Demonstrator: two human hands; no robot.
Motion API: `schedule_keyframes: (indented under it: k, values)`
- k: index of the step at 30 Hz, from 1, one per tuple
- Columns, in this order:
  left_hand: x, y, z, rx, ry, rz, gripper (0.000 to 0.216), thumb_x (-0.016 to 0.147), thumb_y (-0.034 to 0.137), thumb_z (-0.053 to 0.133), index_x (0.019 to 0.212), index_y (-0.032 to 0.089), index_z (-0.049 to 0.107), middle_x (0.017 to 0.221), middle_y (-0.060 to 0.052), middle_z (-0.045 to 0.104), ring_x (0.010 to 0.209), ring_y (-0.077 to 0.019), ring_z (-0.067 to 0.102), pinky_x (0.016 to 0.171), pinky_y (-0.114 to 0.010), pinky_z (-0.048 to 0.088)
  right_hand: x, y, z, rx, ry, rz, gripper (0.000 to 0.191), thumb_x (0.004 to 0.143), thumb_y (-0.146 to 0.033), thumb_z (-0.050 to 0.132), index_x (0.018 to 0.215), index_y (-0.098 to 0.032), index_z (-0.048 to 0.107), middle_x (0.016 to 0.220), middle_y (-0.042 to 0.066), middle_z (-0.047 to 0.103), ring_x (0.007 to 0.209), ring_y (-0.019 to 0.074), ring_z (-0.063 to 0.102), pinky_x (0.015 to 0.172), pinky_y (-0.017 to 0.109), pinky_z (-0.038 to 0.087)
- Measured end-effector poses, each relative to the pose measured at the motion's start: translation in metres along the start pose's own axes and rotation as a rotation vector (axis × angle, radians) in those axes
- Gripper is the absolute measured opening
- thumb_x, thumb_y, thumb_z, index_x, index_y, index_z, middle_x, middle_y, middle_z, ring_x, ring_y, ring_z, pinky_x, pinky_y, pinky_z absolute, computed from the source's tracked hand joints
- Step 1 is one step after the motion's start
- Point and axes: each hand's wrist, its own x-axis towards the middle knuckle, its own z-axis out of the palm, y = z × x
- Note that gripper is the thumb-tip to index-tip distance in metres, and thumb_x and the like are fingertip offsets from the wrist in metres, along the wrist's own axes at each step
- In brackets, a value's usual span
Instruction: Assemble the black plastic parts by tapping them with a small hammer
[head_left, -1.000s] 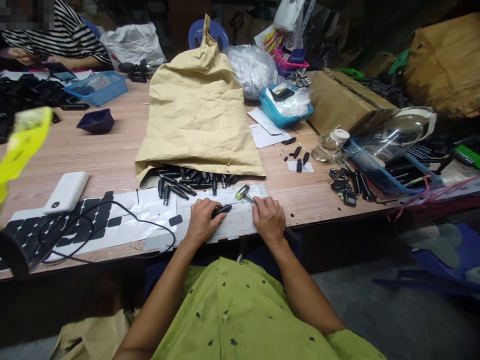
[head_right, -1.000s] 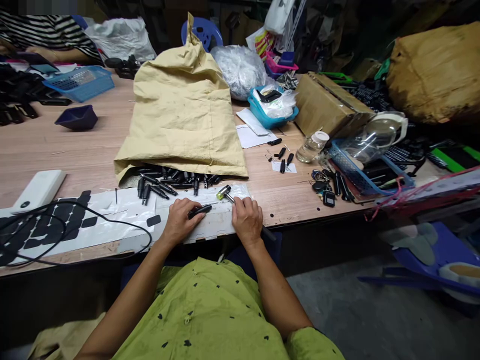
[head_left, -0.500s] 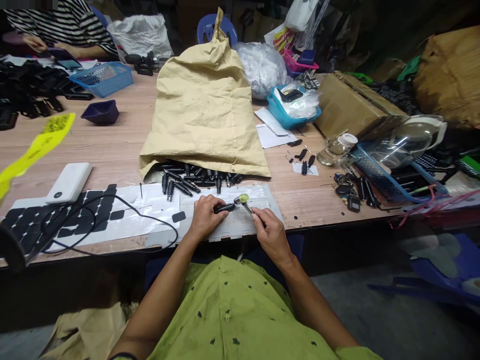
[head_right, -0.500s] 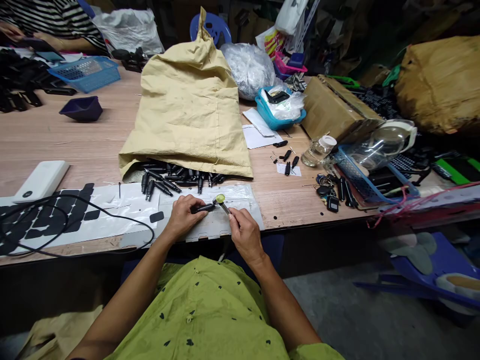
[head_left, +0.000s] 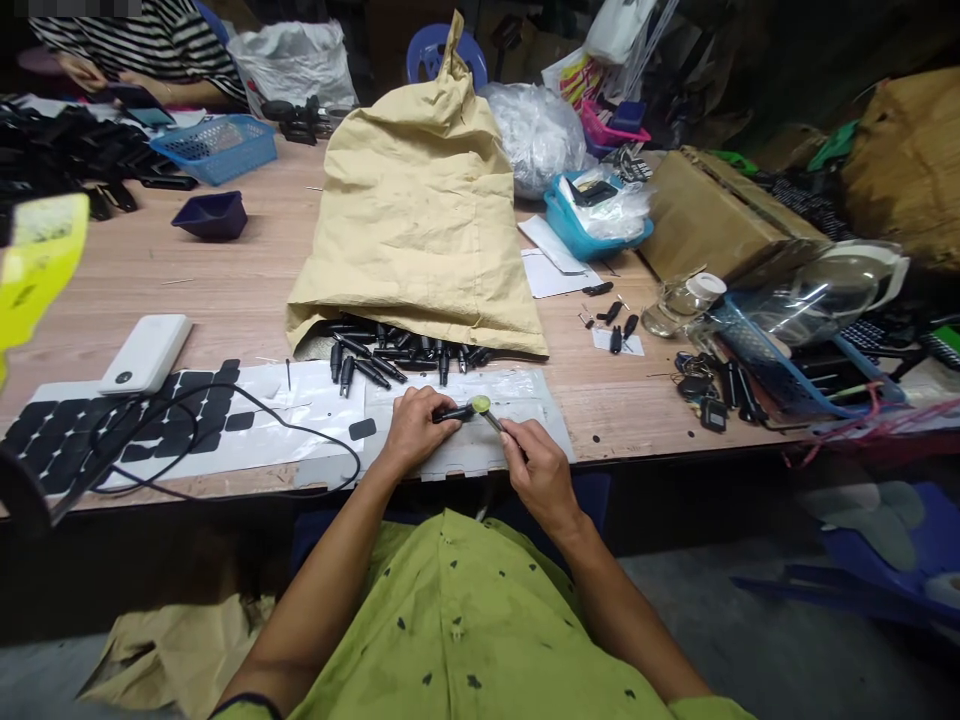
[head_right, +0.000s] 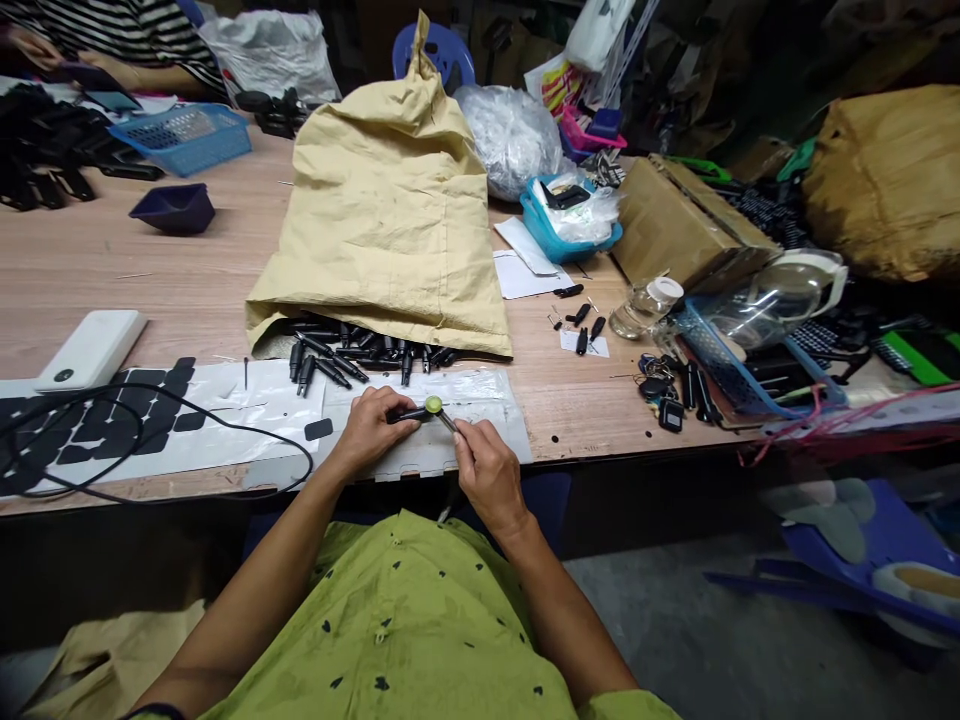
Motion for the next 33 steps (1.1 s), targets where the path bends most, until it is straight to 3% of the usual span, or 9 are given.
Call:
schedule_keyframes:
  k: [11, 17, 22, 33]
  values:
    - [-0.001, 0.0, 0.0, 0.027, -0.001, 0.039, 0.015, 0.08, 0.023, 0.069, 0.093, 0.024, 0.075, 0.092, -0.004, 0.069, 0.098, -0.0256, 0.057, 0.092, -0.041, 0.042, 0.002, -0.004, 0.009, -0.022, -0.05, -0.065, 0.03, 0.103, -0.029, 0.043, 0.112, -0.021, 0.07, 0.09, 0.006, 0.07, 0.083, 0.0169, 0.067, 0.076, 0.028, 0.055]
    - [-0.002, -0.007, 0.004, 0.03, 0.018, 0.073, 0.018, 0.082, 0.027, 0.068, 0.099, 0.025, 0.075, 0.091, -0.003, 0.067, 0.098, -0.0257, 0.055, 0.092, -0.041, 0.042, 0.018, 0.027, 0.006, -0.289, 0.065, 0.018, 0.03, 0.102, -0.028, 0.043, 0.11, -0.022, 0.072, 0.089, 0.007, 0.066, 0.083, 0.0194, 0.062, 0.075, 0.03, 0.049]
    - [-0.004, -0.011, 0.004, 0.022, 0.004, 0.092, 0.021, 0.092, 0.032, 0.058, 0.103, 0.025, 0.074, 0.094, -0.004, 0.067, 0.098, -0.0248, 0.054, 0.091, -0.041, 0.041, 0.021, 0.044, 0.011, -0.519, 0.077, 0.018, 0.026, 0.098, -0.025, 0.048, 0.105, -0.02, 0.073, 0.083, 0.007, 0.062, 0.078, 0.0218, 0.051, 0.071, 0.033, 0.041]
    - [-0.005, -0.012, -0.002, 0.05, -0.011, 0.105, 0.034, 0.099, 0.036, 0.041, 0.091, 0.023, 0.071, 0.091, -0.005, 0.065, 0.093, -0.024, 0.053, 0.087, -0.04, 0.04, 0.017, 0.04, 0.017, -0.56, 0.084, 0.037, 0.025, 0.096, -0.023, 0.049, 0.109, -0.022, 0.071, 0.087, 0.007, 0.059, 0.082, 0.0217, 0.048, 0.071, 0.033, 0.035]
